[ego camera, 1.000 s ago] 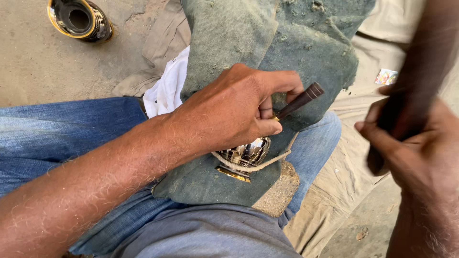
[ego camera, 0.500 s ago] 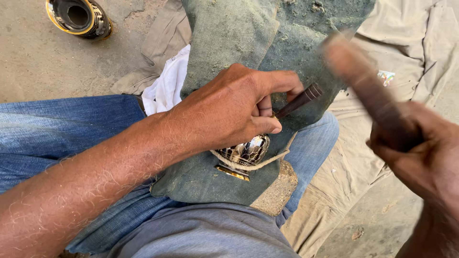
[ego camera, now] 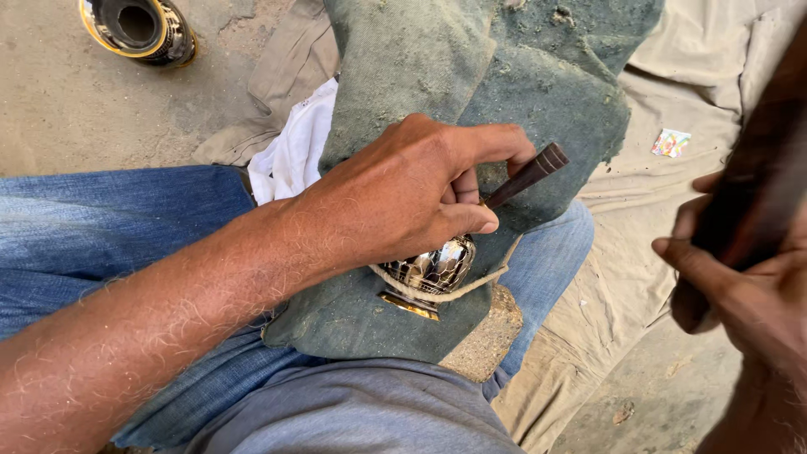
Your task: The person holds a small silver metal vessel on a cushioned lap and repeatedly strikes a dark cylindrical tool against it with a wooden mallet. The person occasionally rotates the vessel to work different areas. The task continues without a visible final state.
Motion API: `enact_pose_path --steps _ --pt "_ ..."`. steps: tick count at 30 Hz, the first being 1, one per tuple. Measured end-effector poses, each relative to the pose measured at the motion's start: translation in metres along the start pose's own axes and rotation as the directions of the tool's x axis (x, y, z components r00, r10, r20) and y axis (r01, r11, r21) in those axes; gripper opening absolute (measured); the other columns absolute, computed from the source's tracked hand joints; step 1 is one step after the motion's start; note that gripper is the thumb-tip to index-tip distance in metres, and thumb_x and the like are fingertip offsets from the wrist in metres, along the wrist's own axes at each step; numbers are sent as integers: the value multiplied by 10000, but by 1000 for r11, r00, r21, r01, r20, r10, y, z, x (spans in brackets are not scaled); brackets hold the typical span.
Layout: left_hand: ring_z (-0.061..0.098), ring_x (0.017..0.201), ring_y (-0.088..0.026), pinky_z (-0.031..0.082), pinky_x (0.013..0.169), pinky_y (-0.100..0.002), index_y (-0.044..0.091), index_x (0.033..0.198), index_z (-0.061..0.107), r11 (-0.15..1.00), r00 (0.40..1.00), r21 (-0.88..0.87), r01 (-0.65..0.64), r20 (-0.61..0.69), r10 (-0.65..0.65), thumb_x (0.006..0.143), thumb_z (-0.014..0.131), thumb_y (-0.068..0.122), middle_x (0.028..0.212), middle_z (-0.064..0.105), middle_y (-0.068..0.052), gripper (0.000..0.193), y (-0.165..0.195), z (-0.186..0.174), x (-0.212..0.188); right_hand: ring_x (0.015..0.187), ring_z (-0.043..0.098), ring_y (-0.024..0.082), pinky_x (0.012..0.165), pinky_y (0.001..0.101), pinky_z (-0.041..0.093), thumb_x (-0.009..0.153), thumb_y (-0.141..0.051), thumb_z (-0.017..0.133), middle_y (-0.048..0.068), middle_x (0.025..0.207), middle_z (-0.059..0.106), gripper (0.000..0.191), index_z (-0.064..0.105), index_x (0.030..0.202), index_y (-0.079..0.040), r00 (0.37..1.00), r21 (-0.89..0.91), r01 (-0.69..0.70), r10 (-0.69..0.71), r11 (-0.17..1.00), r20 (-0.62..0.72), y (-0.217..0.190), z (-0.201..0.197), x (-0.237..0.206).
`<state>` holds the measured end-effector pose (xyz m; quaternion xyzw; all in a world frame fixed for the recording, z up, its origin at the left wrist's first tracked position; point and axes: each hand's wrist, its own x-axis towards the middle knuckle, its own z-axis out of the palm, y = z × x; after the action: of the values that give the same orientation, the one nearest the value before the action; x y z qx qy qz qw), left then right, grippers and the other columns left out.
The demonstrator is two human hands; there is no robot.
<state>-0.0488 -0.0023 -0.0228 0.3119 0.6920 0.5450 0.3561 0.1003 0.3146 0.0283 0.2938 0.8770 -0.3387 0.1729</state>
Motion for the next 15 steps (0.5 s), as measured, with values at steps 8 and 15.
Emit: enact_pose_path --steps 8,15 --pt "747 659 -107 589 560 -310 90 1118 648 999 996 -2 -48 -73 47 816 841 96 701 709 -16 359 -7 0 -1 858 687 98 780 281 596 827 36 796 -2 922 677 448 626 1209 -125 987 220 160 -153 962 -46 -13 1 14" --pt "718 609 -107 570 526 -313 156 1269 636 1000 999 -15 2 -40 -2 852 810 121 651 674 -17 453 -2 -2 -4 836 667 100 759 262 566 862 -58 799 16 922 661 471 598 1284 -108 992 72 112 -107 991 -66 -3 -2 10"
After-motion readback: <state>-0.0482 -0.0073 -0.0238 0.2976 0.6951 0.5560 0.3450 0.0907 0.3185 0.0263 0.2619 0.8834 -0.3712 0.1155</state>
